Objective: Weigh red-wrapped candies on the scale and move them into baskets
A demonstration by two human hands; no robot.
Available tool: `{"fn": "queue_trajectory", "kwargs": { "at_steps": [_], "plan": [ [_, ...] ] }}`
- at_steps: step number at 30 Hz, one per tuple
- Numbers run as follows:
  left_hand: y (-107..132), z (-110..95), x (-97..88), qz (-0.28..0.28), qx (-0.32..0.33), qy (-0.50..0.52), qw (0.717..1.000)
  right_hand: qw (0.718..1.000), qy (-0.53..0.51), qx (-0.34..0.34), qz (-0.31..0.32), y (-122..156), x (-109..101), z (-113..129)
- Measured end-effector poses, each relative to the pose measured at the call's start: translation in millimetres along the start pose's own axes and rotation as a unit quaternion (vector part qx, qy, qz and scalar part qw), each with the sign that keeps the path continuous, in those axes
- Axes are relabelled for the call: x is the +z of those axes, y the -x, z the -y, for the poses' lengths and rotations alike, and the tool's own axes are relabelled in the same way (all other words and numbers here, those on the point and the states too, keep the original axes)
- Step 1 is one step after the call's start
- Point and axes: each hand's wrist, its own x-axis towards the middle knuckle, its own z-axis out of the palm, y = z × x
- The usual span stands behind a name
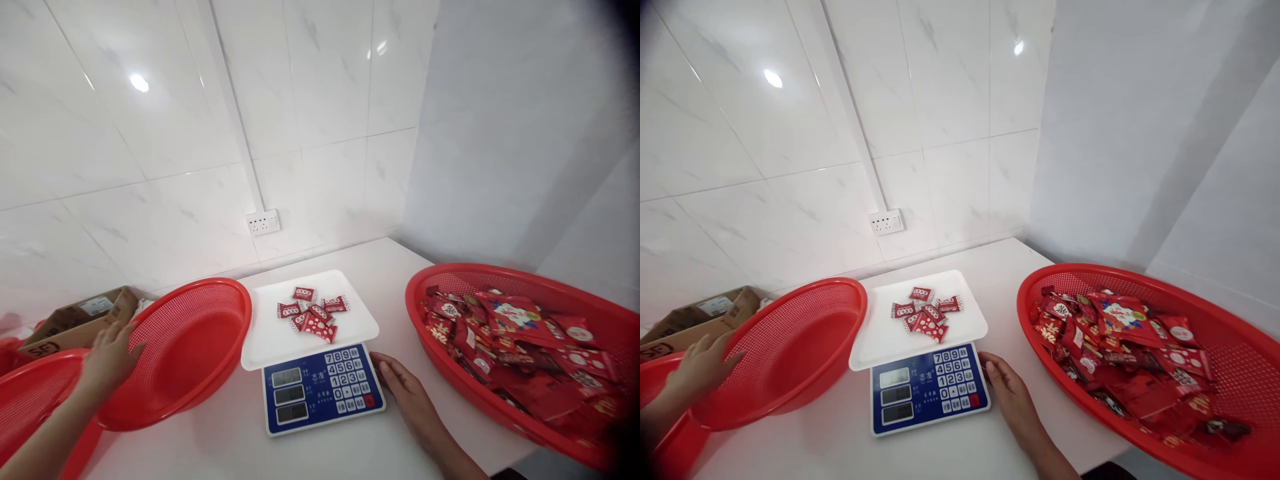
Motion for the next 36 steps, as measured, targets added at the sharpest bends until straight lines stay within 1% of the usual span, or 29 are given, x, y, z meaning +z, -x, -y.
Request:
{"fn": "queue_trajectory", "kwargs": {
  "at_steps": [2,5,6,8,10,11,13,16,21,26,29,33,36],
  "plan": [
    [8,-41,-5.2,0.005,0.064,0.045,0.997,1.000,0.000,-0.002,0.002,0,0,-1],
    [26,-116,-10.3,0.045,0.150,0.096,0.983,1.000,0.002,-0.005,-0.001,-1,0,-2],
    [32,-141,-10.9,0.070,0.183,0.121,0.973,1.000,0.004,-0.005,-0.004,-1,0,-2],
    [42,-186,-10.3,0.139,0.280,0.219,0.924,1.000,0.009,-0.004,-0.008,-1,0,-2],
    [46,-221,-6.6,0.167,0.329,0.237,0.899,1.000,0.010,-0.006,-0.011,-2,1,-3],
    [47,-234,-3.7,0.181,0.350,0.240,0.887,1.000,0.008,-0.007,-0.013,-2,1,-4],
    [45,-252,3.6,0.207,0.382,0.237,0.869,1.000,0.002,-0.009,-0.014,-2,1,-4],
    [41,-265,13.8,0.228,0.410,0.226,0.853,1.000,-0.001,-0.011,-0.008,-1,1,-3],
    [42,-267,19.4,0.235,0.422,0.206,0.851,1.000,0.013,-0.019,-0.003,0,1,-1],
    [43,-261,16.1,0.227,0.391,0.167,0.876,1.000,0.020,-0.024,0.002,-2,-1,-6],
    [44,-259,14.1,0.219,0.377,0.155,0.886,0.999,0.023,-0.026,0.001,-3,-2,-8],
    [43,-256,15.1,0.198,0.361,0.155,0.898,0.999,0.020,-0.027,0.000,-3,-2,-8],
    [40,-252,14.9,0.173,0.343,0.162,0.909,0.999,0.020,-0.025,0.002,-2,-2,-6]
  ]
}}
